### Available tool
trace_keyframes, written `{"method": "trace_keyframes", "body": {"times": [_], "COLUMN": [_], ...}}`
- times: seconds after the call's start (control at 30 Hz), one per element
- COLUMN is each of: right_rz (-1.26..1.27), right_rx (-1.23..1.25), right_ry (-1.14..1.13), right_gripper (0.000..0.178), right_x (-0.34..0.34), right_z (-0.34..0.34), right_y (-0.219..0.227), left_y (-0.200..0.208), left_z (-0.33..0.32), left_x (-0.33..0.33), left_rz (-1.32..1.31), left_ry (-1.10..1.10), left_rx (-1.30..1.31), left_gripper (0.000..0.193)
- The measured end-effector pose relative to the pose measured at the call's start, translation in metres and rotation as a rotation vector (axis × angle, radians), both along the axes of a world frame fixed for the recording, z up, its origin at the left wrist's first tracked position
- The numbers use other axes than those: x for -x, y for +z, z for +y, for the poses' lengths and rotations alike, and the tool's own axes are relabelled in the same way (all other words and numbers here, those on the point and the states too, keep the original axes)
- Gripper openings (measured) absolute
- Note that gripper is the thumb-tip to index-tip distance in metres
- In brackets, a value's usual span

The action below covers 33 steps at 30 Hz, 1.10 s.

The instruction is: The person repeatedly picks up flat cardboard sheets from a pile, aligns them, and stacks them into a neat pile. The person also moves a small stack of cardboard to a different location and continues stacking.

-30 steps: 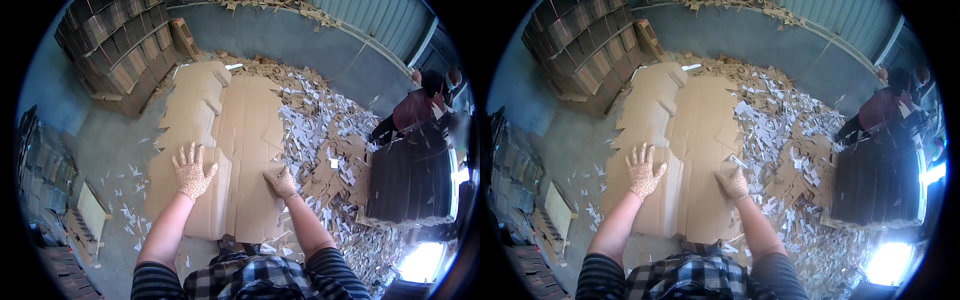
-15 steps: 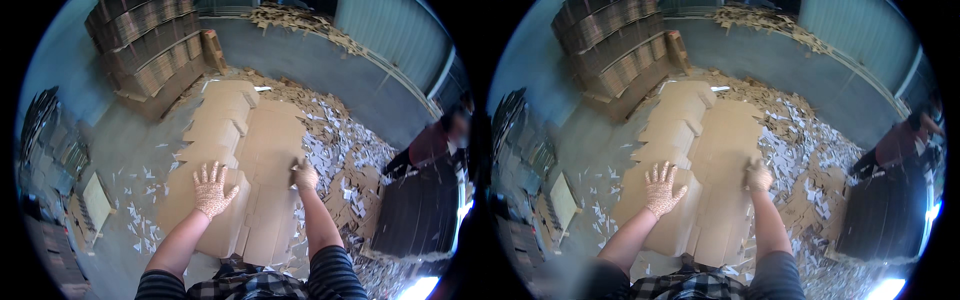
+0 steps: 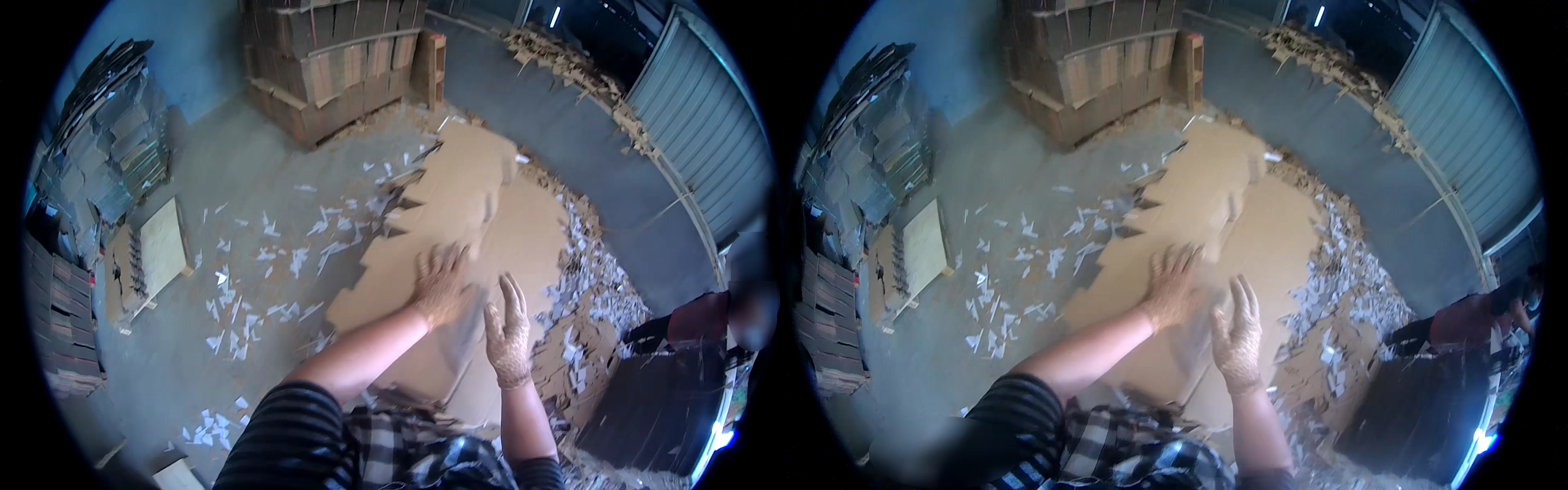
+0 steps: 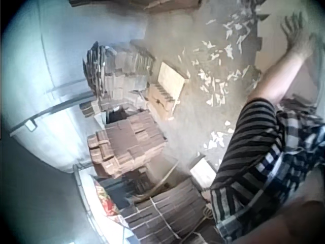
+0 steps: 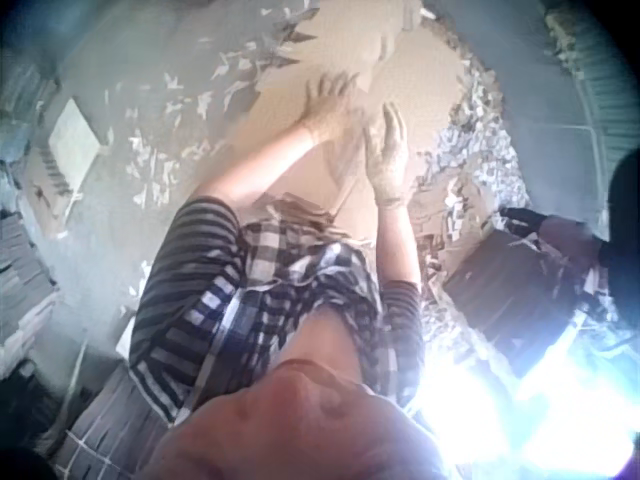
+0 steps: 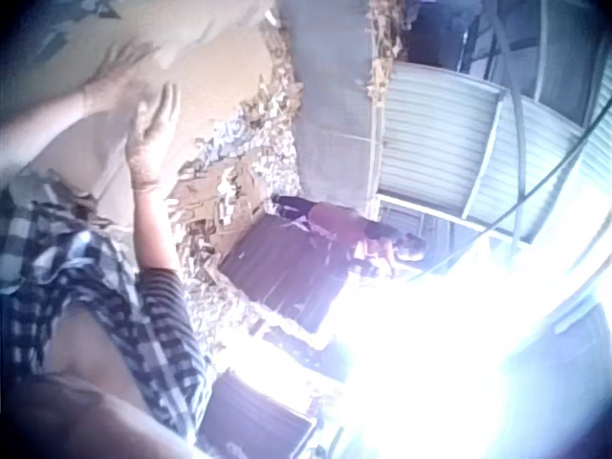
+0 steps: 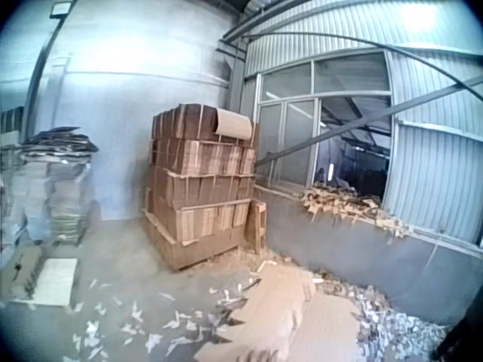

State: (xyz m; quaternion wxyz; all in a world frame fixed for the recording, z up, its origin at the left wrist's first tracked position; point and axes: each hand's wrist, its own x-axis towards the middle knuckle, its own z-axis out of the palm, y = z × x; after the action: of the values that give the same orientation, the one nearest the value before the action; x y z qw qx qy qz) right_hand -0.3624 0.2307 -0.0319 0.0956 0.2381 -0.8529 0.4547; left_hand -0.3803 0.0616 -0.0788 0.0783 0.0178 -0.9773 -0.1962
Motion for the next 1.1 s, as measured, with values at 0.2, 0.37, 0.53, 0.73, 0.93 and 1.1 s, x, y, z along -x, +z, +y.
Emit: {"method": "trace_keyframes", "body": {"times": [0.2,0.37,0.53,0.73,0.93,1.1], "right_rz": [0.061,0.038,0.062,0.028,0.028,-0.009], "right_rx": [-0.770,-0.763,-0.817,-0.828,-0.803,-0.759], "right_ry": [-0.148,-0.136,-0.151,-0.136,-0.136,-0.158], "right_gripper": [0.068,0.070,0.071,0.075,0.075,0.074], "right_x": [-0.045,-0.044,-0.041,-0.030,-0.021,-0.015], "right_z": [-0.117,-0.132,-0.138,-0.142,-0.141,-0.147], "right_y": [-0.026,-0.028,-0.034,-0.034,-0.028,-0.016], "left_y": [0.057,0.005,-0.078,-0.102,-0.063,-0.044], "left_z": [-0.186,-0.429,-0.549,-0.543,-0.523,-0.486], "left_x": [-0.020,-0.098,-0.206,-0.172,-0.043,0.103], "left_rz": [0.264,0.222,0.064,0.002,-0.179,-0.291], "left_ry": [-0.131,0.460,0.696,0.535,0.201,-0.058], "left_rx": [-1.109,-1.236,-1.246,-1.296,-1.297,-1.277], "left_gripper": [0.065,0.048,0.050,0.041,0.035,0.040]}}
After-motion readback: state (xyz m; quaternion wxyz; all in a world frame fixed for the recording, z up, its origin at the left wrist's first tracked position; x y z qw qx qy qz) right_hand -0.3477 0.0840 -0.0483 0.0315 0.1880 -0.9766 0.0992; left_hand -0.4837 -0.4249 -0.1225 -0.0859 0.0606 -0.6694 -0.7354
